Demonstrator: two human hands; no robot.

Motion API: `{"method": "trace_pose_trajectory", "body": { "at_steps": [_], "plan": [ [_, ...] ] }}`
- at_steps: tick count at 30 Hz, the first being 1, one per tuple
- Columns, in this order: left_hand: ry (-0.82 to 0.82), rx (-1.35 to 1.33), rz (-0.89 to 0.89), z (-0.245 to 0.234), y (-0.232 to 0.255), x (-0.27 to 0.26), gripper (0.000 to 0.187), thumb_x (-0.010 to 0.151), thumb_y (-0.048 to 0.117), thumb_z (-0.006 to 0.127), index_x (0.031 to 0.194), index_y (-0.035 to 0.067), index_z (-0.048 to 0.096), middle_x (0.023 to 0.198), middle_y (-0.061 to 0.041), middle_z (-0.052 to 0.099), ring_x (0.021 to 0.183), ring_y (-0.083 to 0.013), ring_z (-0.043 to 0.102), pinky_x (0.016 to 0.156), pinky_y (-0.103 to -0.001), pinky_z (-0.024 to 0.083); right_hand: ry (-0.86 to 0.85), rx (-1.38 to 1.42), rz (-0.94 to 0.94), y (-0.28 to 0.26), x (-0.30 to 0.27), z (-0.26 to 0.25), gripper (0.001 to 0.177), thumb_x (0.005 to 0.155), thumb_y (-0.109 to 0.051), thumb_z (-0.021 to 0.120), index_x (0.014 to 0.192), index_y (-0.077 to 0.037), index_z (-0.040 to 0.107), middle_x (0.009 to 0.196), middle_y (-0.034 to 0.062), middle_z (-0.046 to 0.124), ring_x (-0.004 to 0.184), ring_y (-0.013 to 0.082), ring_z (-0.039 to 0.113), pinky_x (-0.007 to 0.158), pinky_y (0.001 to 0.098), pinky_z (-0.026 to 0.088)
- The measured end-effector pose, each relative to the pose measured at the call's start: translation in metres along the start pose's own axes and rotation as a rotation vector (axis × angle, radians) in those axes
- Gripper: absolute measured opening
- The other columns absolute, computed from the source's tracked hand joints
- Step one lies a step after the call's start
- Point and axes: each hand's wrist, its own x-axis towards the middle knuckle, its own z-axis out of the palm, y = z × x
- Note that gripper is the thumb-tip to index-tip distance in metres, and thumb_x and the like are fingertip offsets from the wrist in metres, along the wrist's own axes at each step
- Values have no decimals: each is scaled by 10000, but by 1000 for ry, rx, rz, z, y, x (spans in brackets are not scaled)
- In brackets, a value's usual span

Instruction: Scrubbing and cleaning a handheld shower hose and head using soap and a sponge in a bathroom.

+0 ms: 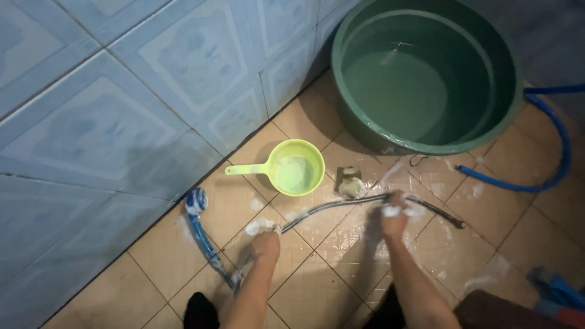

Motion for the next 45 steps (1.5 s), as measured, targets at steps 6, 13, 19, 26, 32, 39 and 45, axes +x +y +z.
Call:
{"method": "trace_pose_trajectory", "body": {
  "at_steps": [6, 13, 19, 26, 32, 39, 45],
  "plan": [
    [-84, 11, -40, -27, 2, -11, 288, 1001, 182, 495, 1064, 158, 775, 1132, -108, 749, 1068, -277, 725, 862, -404, 599, -172, 147, -178, -104, -56, 22, 453, 999, -310, 512, 1375, -56, 526, 975, 212, 679, 774, 303, 665, 620, 374, 560],
    [-27, 0, -6, -7, -2, -2, 332, 1025, 223, 454, 1067, 155, 776, 1119, -101, 753, 1054, -269, 731, 869, -396, 593, -494, 1511, 302, -93, -38, 47, 312, 985, -164, 489, 1197, 13, 634, 1028, 144, 706, 842, 233, 669, 722, 348, 554],
    [-57, -50, -75, -29, 2, -11, 427, 1072, 307, 380, 1081, 144, 775, 1140, -99, 747, 1068, -270, 728, 879, -401, 593, -473, 1456, 194, -91, -41, 51, 301, 1009, -180, 534, 1191, 22, 664, 1003, 142, 717, 836, 244, 681, 707, 347, 561],
    [-69, -39, -79, -9, 1, 3, 467, 1087, 346, 357, 1096, 135, 773, 1145, -108, 747, 1072, -269, 733, 872, -401, 600, -376, 316, -556, -178, -92, 5, 467, 898, -118, 669, 1357, -72, 596, 1116, 147, 698, 876, 261, 671, 737, 339, 593],
    [-47, 41, -30, -19, 0, 0, 341, 1041, 228, 441, 1079, 155, 771, 1126, -102, 752, 1045, -266, 735, 841, -402, 608, -121, 531, -139, 102, 26, 150, 300, 995, -186, 482, 826, -27, 672, 759, 95, 676, 707, 213, 639, 552, 333, 502],
    [-32, 29, -34, -13, 4, -4, 331, 1045, 231, 449, 1079, 144, 767, 1102, -115, 758, 1023, -261, 744, 829, -397, 608, 271, 65, 14, 124, 72, 37, 267, 967, -243, 603, 1095, -15, 659, 878, 186, 703, 761, 335, 675, 648, 462, 535],
    [0, 51, -7, -11, 7, -7, 316, 1026, 204, 467, 1056, 151, 777, 1107, -112, 759, 1038, -266, 738, 859, -390, 600, 165, -31, -212, 48, 7, 101, 116, 905, -115, 612, 842, -57, 690, 845, 176, 709, 760, 327, 687, 674, 459, 542]
  ]
}}
